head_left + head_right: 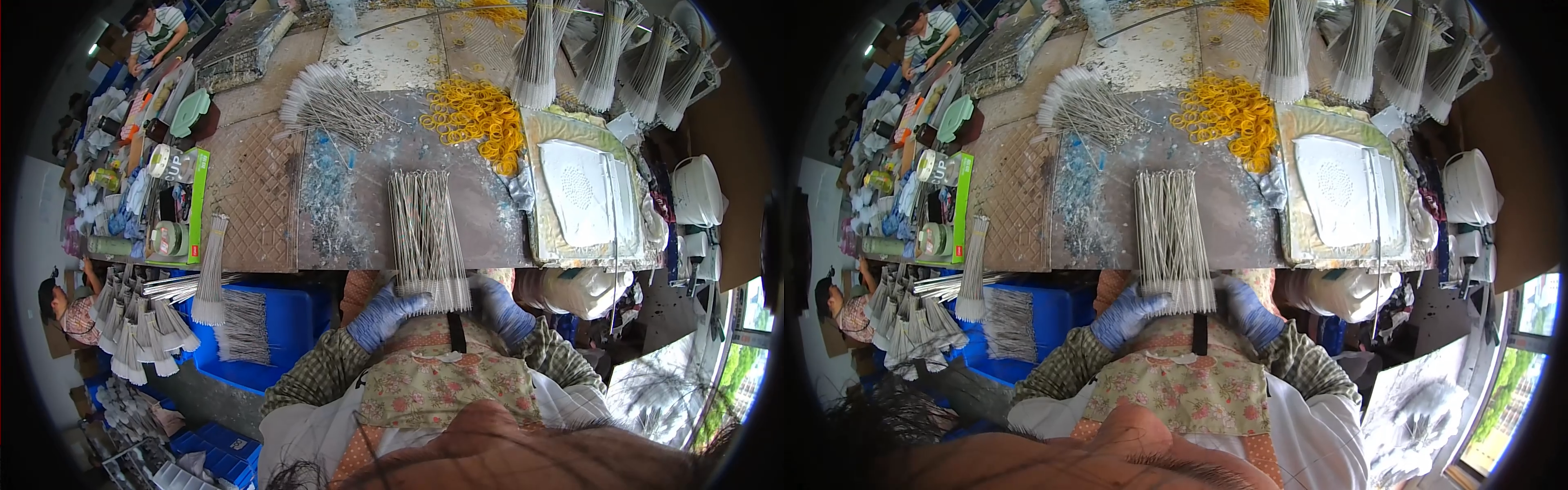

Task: Bundling fiber strands, securing them with rubber bands, and applying adhesive or coating to the ends.

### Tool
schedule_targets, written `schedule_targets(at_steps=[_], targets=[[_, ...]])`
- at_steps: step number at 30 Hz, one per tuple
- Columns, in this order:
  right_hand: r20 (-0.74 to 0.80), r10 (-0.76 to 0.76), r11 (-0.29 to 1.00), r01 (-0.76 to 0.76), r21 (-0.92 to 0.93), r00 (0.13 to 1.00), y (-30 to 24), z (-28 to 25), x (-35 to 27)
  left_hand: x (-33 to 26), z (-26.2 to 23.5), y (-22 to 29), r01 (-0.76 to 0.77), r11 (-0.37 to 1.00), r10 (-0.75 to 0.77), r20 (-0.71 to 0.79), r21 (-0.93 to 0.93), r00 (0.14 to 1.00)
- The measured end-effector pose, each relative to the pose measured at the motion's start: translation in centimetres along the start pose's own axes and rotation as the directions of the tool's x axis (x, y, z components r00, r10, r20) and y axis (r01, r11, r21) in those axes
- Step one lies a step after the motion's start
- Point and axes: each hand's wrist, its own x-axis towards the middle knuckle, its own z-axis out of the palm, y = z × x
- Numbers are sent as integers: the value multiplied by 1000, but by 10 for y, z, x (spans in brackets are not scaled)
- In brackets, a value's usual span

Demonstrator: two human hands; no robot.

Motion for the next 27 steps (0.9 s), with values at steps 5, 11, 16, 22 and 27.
schedule_targets(at_steps=[5,11,16,22,27], targets=[[143,84,976,-111,190,986,-33,43,-12,3,9,3,34,996,-32,24,-77,999],[235,-332,850,398,-345,913,-8,67,-24,-19,45,25,-226,931,243,-25,287,970],[281,-334,900,394,-189,900,-8,61,-23,-6,33,11,-216,774,312,-61,596,948],[127,-349,877,371,-305,928,2,54,-18,-3,36,5,-173,973,183,-59,154,981],[13,-218,920,210,-332,976,10,34,1,9,20,-6,45,995,-34,-124,87,992]])
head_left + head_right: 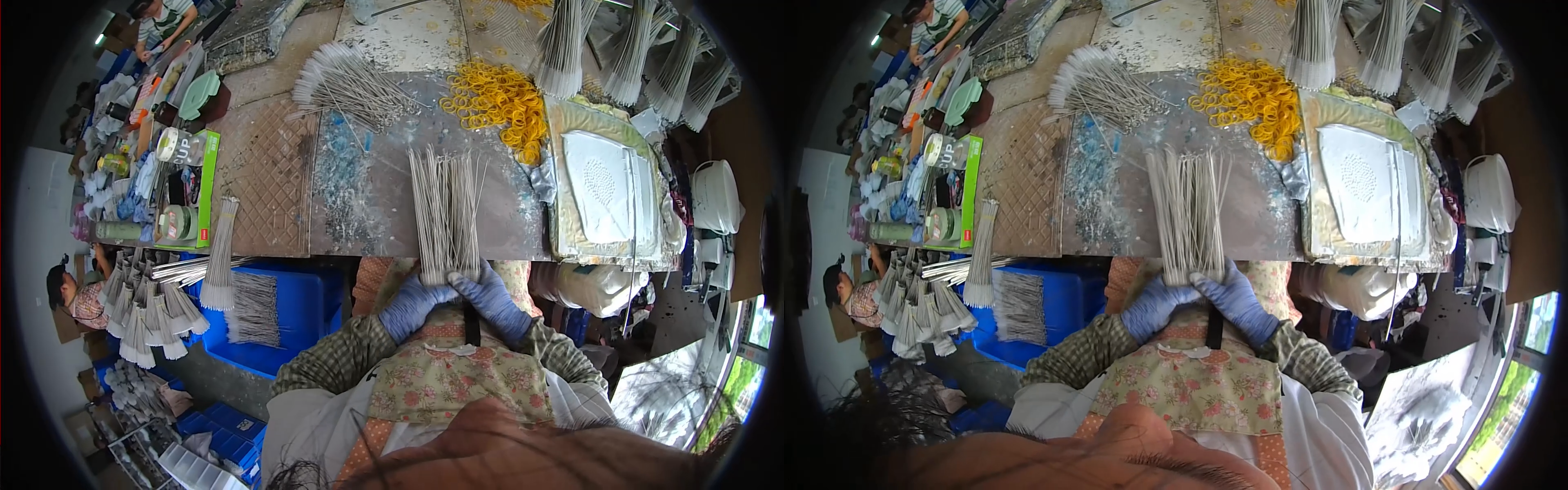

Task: Bundling fiber strands, securing them with rubber bands, and applying adhesive or coating to the ends.

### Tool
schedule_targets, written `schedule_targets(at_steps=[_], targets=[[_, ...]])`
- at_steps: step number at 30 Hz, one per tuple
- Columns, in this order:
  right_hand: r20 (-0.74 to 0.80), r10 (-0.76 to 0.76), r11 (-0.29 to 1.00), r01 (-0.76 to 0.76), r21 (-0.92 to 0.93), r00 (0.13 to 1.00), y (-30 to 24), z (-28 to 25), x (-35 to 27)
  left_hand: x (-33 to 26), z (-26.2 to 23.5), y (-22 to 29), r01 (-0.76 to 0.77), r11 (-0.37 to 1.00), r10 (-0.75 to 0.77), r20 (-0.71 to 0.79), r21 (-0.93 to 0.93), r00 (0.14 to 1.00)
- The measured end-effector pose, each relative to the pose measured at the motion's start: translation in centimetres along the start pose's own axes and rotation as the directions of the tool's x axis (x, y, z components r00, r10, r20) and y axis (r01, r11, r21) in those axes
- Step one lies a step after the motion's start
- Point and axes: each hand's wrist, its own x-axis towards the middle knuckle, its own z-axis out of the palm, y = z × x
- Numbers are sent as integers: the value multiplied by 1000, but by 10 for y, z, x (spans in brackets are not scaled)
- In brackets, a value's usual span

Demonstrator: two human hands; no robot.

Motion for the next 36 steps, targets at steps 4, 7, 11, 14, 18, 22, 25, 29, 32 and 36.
schedule_targets(at_steps=[4,7,11,14,18,22,25,29,32,36], targets=[[37,93,994,-95,60,995,-7,-13,-5,1,-10,-8,10,999,-8,-38,54,999],[11,64,985,-65,161,998,-1,0,-3,4,-5,-15,-9,999,6,-90,-34,996],[57,-9,961,-7,277,998,9,-11,1,4,-23,-3,100,992,-97,-46,74,994],[55,133,954,-143,265,990,-7,-11,-7,4,-28,-3,62,997,-59,-68,49,996],[-7,3,987,-2,159,1000,-14,10,-1,3,-17,-9,-25,993,30,40,-113,999],[63,138,987,-143,79,988,-56,-16,-21,-21,-53,-7,-27,998,34,124,-62,992],[122,218,970,-202,-135,968,-82,-86,-43,-58,-86,30,-118,966,78,176,230,981],[39,301,871,-258,-418,953,-150,-92,-81,-109,-145,27,-218,903,121,268,370,956],[168,258,946,-213,-245,951,-148,-115,-82,-120,-146,35,-287,844,136,337,453,932],[160,168,986,-169,-5,973,-96,-91,-62,-89,-78,45,-263,905,262,48,333,964]])
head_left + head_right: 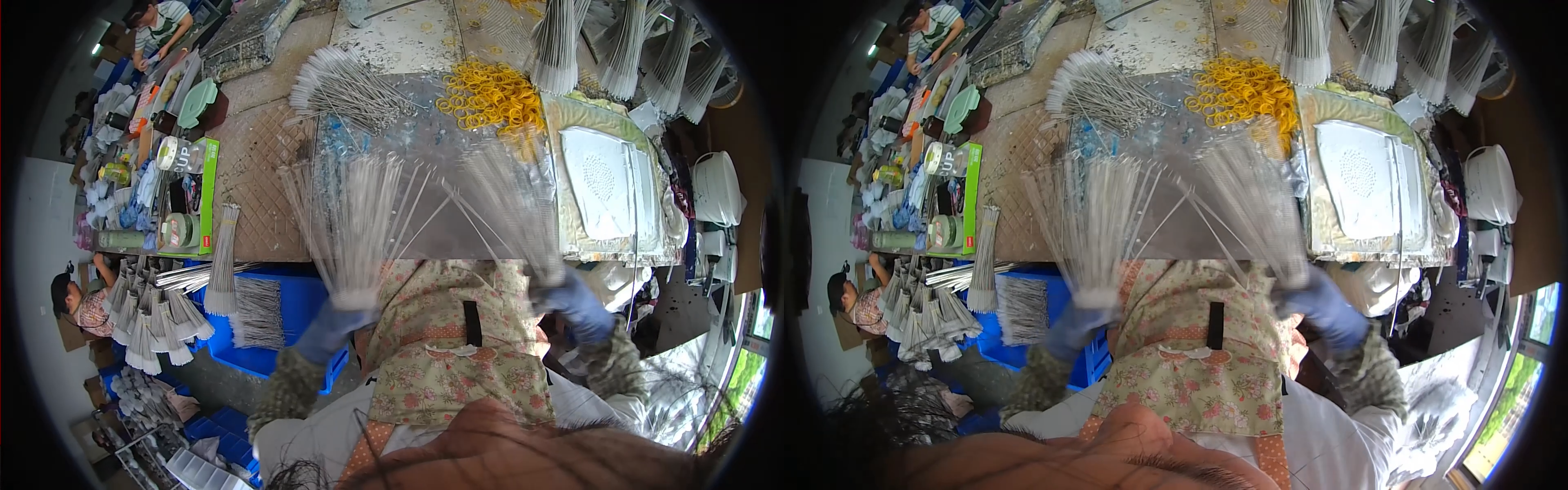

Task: Bundling fiber strands, securing them with rubber bands, and applying adhesive or coating to the ends.

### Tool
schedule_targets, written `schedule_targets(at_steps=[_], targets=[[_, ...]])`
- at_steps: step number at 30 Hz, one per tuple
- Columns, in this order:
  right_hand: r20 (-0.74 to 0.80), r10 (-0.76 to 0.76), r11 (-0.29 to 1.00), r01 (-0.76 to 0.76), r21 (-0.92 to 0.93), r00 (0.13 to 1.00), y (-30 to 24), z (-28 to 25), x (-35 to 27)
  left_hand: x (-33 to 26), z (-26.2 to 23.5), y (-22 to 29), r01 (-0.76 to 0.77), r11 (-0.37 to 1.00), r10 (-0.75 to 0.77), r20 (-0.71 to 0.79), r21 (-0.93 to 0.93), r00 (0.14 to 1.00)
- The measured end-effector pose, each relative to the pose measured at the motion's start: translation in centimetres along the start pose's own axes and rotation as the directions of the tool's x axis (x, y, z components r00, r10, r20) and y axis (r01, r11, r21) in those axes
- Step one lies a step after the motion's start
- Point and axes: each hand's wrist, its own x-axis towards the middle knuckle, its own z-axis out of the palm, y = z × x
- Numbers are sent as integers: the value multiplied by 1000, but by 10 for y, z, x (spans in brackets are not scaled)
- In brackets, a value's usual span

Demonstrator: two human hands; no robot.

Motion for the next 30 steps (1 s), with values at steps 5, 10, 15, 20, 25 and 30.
schedule_targets(at_steps=[5,10,15,20,25,30], targets=[[-6,-86,988,86,125,996,70,56,77,54,76,-33,197,869,-168,104,-454,980],[-43,-133,991,134,20,990,75,51,72,69,65,-41,221,834,-52,327,-506,944],[163,-95,995,97,-4,982,60,58,78,76,67,-24,243,833,-117,271,-497,956],[147,-72,997,70,19,987,112,53,113,80,98,-43,153,980,-138,118,-129,983],[273,-124,992,113,57,954,91,77,83,53,94,-32,-143,986,155,160,-89,975],[460,42,989,30,-148,887,76,81,90,102,36,-11,68,740,224,341,-670,913]])
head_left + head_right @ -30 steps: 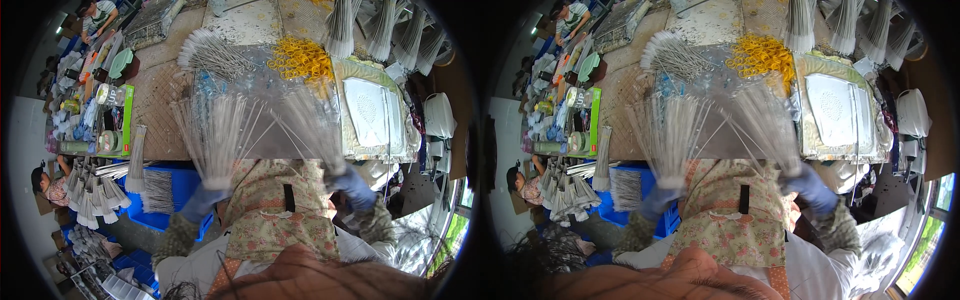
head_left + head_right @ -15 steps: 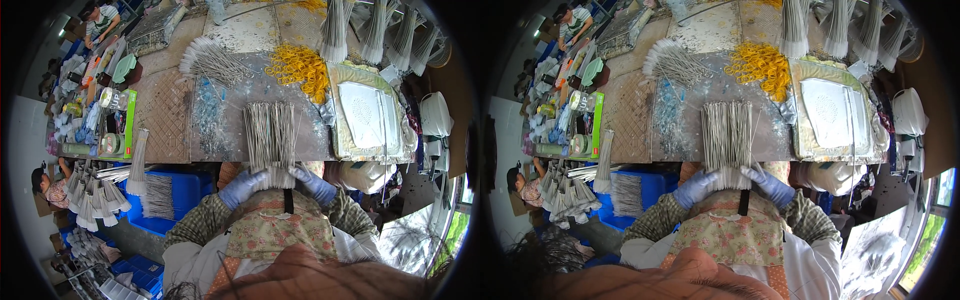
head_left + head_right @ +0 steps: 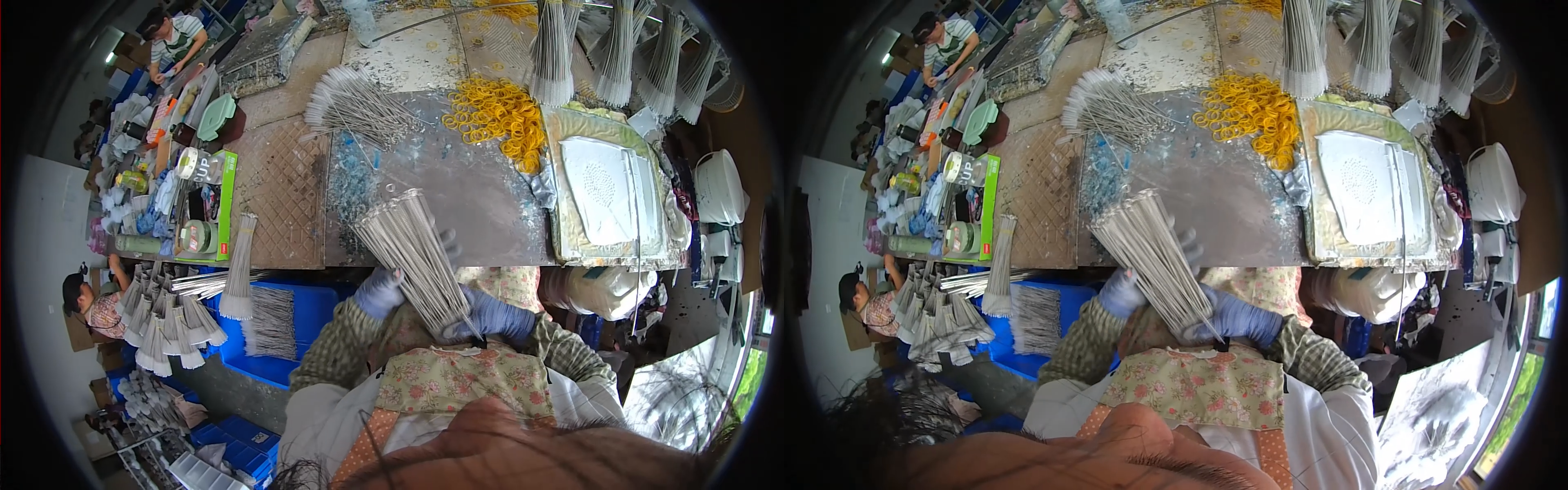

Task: Bundling fiber strands, securing them with rubber bands, and applying adhesive or coating to the ends.

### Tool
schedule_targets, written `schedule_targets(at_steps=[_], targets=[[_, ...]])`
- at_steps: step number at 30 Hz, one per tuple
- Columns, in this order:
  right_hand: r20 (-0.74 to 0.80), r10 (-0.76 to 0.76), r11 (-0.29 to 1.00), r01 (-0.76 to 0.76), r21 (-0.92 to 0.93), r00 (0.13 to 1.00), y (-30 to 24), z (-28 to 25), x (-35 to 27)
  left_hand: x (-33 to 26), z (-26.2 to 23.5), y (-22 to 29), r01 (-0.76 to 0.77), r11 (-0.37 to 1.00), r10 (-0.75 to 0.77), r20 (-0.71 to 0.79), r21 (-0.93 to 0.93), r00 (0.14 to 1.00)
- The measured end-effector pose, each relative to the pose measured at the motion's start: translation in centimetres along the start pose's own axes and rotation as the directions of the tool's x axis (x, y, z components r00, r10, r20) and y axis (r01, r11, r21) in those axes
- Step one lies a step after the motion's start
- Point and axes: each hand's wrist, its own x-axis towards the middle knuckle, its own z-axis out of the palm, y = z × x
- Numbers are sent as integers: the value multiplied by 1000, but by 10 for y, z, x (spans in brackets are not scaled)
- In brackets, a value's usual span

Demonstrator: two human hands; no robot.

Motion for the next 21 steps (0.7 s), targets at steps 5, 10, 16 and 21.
schedule_targets(at_steps=[5,10,16,21], targets=[[5,-104,943,100,-316,995,-36,-24,-2,27,-6,17,-215,976,217,117,-30,969],[-283,-423,904,380,-195,861,-72,-75,-18,45,63,66,-325,800,334,76,504,939],[3,-718,298,311,-903,696,-111,-45,35,82,61,27,-360,147,620,198,921,759],[-35,-419,290,97,-952,907,-107,-48,26,95,-38,-4,-207,-448,261,349,870,900]])
